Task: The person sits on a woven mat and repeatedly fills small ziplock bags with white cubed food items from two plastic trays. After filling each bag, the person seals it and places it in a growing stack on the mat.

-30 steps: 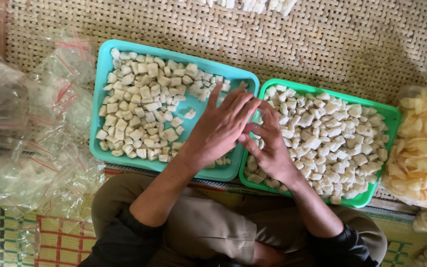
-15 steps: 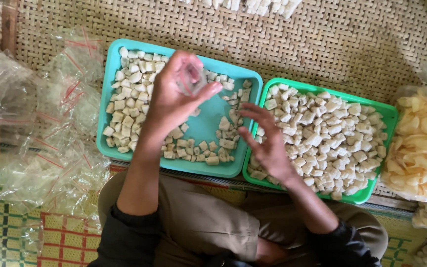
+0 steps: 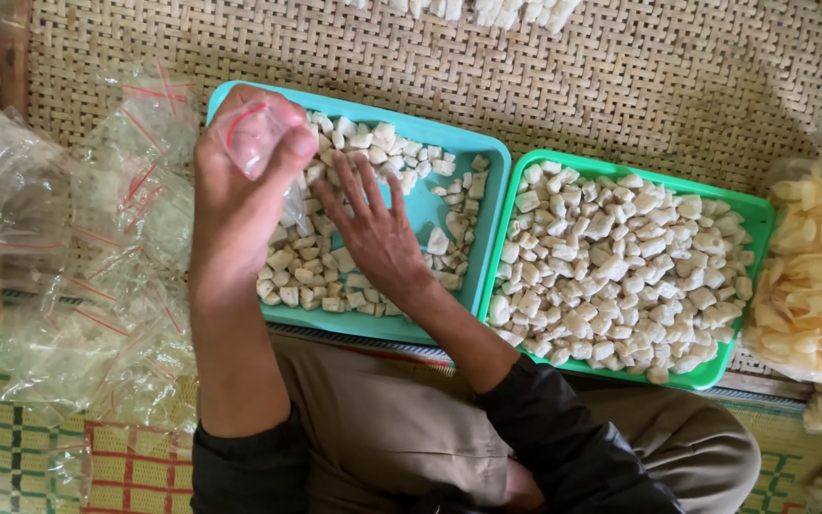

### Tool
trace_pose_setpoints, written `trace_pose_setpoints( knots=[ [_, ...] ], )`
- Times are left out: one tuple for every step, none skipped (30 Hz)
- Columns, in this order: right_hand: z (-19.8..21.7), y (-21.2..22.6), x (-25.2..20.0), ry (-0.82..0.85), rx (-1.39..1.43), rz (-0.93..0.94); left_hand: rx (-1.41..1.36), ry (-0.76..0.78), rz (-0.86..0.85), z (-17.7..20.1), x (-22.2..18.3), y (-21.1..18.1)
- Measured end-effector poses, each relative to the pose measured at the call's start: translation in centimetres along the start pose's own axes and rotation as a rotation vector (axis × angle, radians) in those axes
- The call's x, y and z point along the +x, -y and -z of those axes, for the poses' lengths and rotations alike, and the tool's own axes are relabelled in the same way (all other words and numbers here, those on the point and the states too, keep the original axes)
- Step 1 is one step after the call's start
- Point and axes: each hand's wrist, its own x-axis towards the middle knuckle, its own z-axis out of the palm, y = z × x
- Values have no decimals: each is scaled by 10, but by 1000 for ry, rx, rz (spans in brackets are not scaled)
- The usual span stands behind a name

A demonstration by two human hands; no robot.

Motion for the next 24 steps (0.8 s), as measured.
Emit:
trace_pose_setpoints(
  knots=[
    [0, -2, -3, 0, -2, 2, -1, -3, -1, -1, 1, -1],
    [1, -3, -6, -34, 78, -7, -25, 12, -16, -3, 1, -2],
    [0, -3, -11, -63, 159, -14, -49, 24, -25, -3, 0, -3],
    [1, -5, -18, -59, 160, -9, -50, 18, -22, -4, 0, -4],
    [2, -7, -25, -85, 150, 7, -3, 24, -35, -5, 0, -6],
    [3, -9, -33, -112, 140, 22, 45, 31, -48, -6, 0, -9],
    [5, -12, -33, -116, 138, 24, 46, 29, -53, -5, 1, -7],
    [8, -14, -34, -239, 233, -15, 62, 33, -86, -4, 2, -5],
    [10, -16, -38, -357, 330, -53, 76, 36, -115, -4, 1, -3],
    [14, -16, -31, -356, 329, -52, 75, 34, -115, -4, 1, -4],
    [18, -15, -23, -358, 355, -49, 77, 15, -136, -4, 0, -5],
    [23, -15, -16, -360, 380, -46, 79, -3, -157, -5, 0, -6],
    [28, -8, -9, -361, 378, -51, 77, 3, -157, -5, 1, -4],
    [34, -2, -1, -172, 325, 31, 54, -11, -196, -5, 1, -2],
    [40, 3, 9, 11, 267, 117, 33, -26, -241, -5, 4, 0],
    [32, 6, 11, 5, 264, 113, 32, -22, -247, -9, 5, -2],
    [23, 12, 14, -32, 214, 149, 41, -41, -215, -10, 4, -4],
    [15, 20, 17, -70, 164, 184, 50, -60, -182, -10, 3, -6],
    [15, 20, 14, -77, 168, 186, 57, -60, -185, -10, 3, -7],
    [14, 20, 11, -78, 187, 163, 61, -63, -171, -10, 2, -7],
    [13, 15, 7, -75, 197, 138, 54, -68, -161, -13, 4, -6],
    [7, 14, 1, -78, 190, 138, 51, -68, -167, -11, 4, -5],
    [1, 11, -8, -138, 178, 114, 68, -84, -163, -12, 4, -3],
    [-6, 8, -18, -197, 164, 91, 84, -100, -160, -14, 4, 0]
  ],
)
